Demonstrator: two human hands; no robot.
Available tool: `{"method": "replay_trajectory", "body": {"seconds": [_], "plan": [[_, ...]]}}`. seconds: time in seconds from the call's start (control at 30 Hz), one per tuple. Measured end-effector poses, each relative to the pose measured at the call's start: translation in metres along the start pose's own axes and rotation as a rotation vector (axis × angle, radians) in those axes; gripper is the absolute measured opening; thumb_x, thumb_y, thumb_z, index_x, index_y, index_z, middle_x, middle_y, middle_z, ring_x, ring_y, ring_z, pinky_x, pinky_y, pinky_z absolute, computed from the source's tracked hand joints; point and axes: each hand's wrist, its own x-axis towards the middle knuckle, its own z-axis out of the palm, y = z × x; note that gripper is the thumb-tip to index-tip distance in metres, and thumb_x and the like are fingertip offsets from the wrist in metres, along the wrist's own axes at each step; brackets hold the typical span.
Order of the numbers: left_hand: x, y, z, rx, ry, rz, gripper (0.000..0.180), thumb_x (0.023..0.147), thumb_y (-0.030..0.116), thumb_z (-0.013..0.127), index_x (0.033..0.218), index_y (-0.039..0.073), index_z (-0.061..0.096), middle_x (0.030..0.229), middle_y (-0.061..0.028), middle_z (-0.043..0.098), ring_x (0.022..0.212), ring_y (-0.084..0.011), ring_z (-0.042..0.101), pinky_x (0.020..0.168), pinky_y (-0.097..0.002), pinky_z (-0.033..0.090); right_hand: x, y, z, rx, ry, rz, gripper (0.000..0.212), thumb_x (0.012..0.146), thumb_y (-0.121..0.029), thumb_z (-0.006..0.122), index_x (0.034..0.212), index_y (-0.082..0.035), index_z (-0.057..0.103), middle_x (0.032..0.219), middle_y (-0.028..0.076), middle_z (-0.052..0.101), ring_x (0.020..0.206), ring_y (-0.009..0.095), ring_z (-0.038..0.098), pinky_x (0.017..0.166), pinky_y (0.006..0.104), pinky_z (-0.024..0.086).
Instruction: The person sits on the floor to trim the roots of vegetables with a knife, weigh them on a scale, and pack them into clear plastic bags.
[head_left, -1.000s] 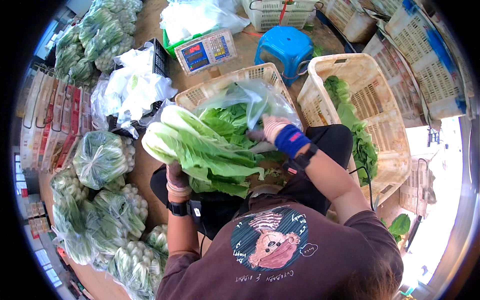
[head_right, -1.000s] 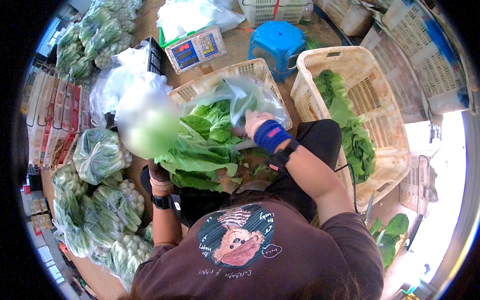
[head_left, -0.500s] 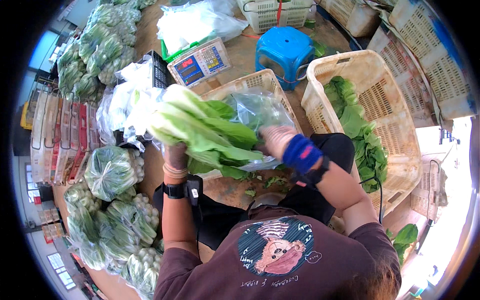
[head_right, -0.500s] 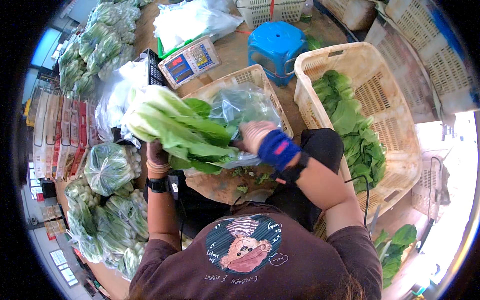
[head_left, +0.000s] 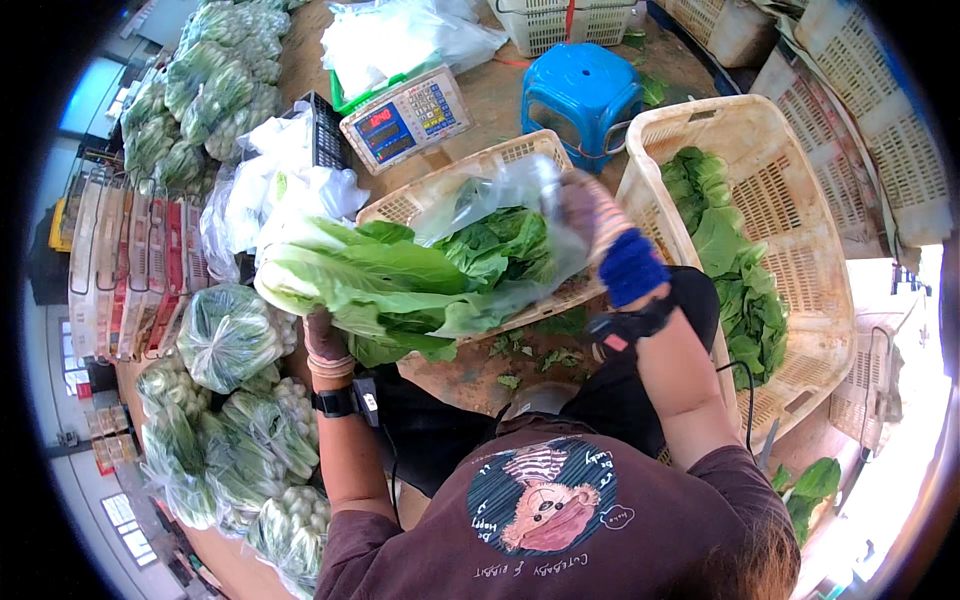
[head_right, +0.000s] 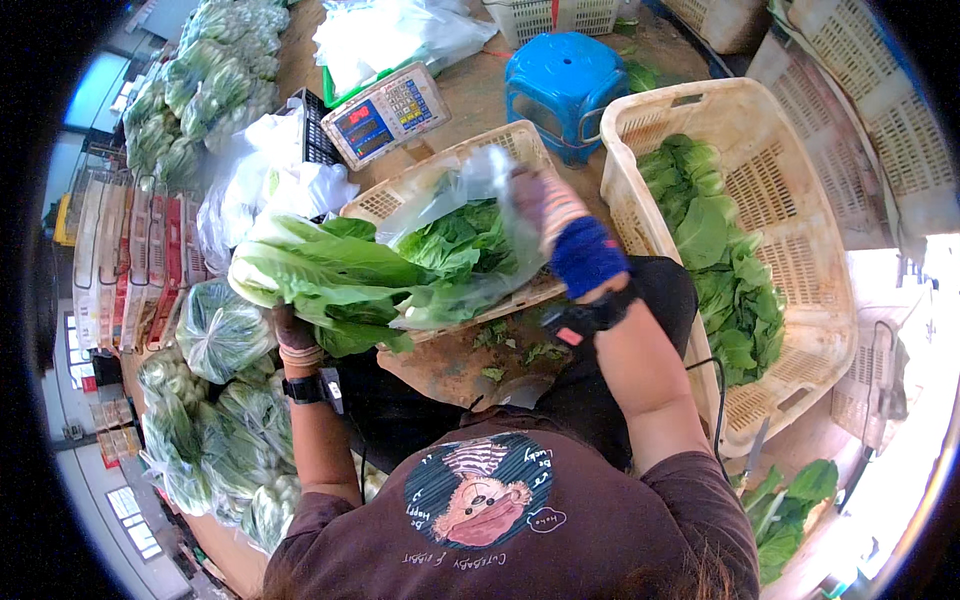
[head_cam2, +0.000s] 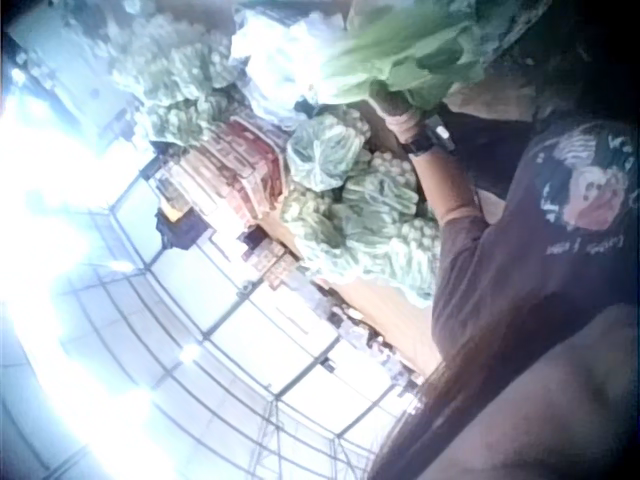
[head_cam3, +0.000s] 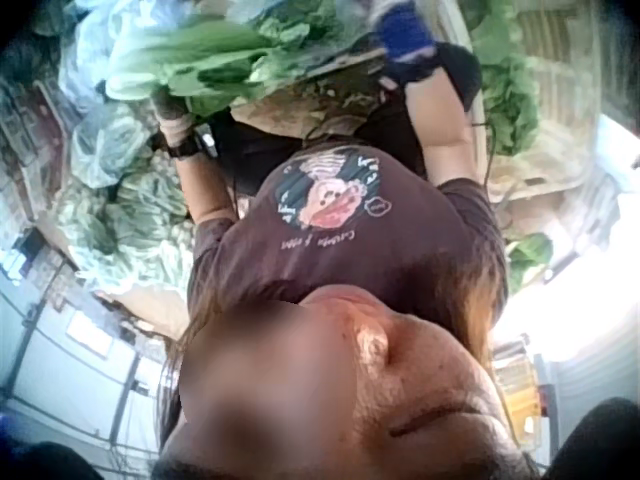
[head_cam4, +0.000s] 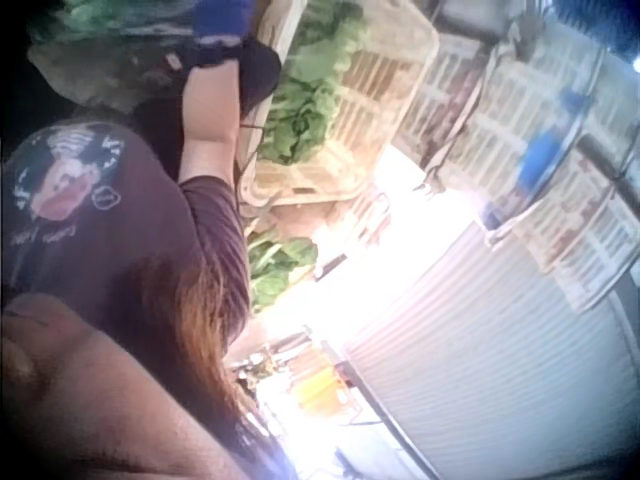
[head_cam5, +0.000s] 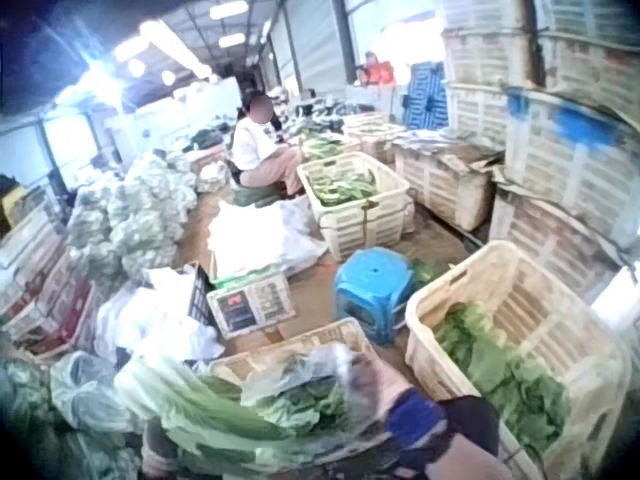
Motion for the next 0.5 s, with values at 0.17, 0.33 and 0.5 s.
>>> {"method": "replay_trajectory", "body": {"seconds": [0.17, 0.33, 0.5], "plan": [[0.016, 0.025, 0.041, 0.924, -0.117, 0.225, 0.044, 0.074, 0.021, 0.067, 0.113, 0.004, 0.054, 0.104, -0.0105, 0.061, 0.092, -0.0241, 0.06, 0.082, -0.0368, 0.049, -0.053, -0.039, 0.026, -0.181, -0.164, -0.183, 0.02, 0.086, -0.022, 0.052, 0.088, -0.003, 0.058, 0.075, 0.009, 0.06, 0.057, 0.016, 0.057, 0.057, 0.0298, 0.053], [0.043, 0.03, 0.139, 1.021, -0.549, 0.333, 0.071, 0.056, 0.016, 0.079, 0.12, 0.01, 0.049, 0.114, -0.0128, 0.056, 0.106, -0.0292, 0.054, 0.092, -0.0378, 0.044, -0.061, -0.037, 0.043, -0.091, -0.114, -0.168, 0.03, 0.088, -0.039, 0.053, 0.087, -0.008, 0.056, 0.065, 0.003, 0.057, 0.048, 0.013, 0.051, 0.051, 0.0318, 0.049], [0.088, 0.016, 0.197, 1.58, -0.93, 0.411, 0.096, 0.041, 0.022, 0.085, 0.128, 0.02, 0.044, 0.121, -0.0217, 0.047, 0.107, -0.0356, 0.052, 0.091, -0.0405, 0.043, -0.062, -0.044, 0.041, -0.005, -0.154, -0.257, 0.035, 0.089, -0.044, 0.051, 0.084, -0.01, 0.055, 0.065, 0.003, 0.056, 0.048, 0.012, 0.052, 0.046, 0.0331, 0.048]]}}
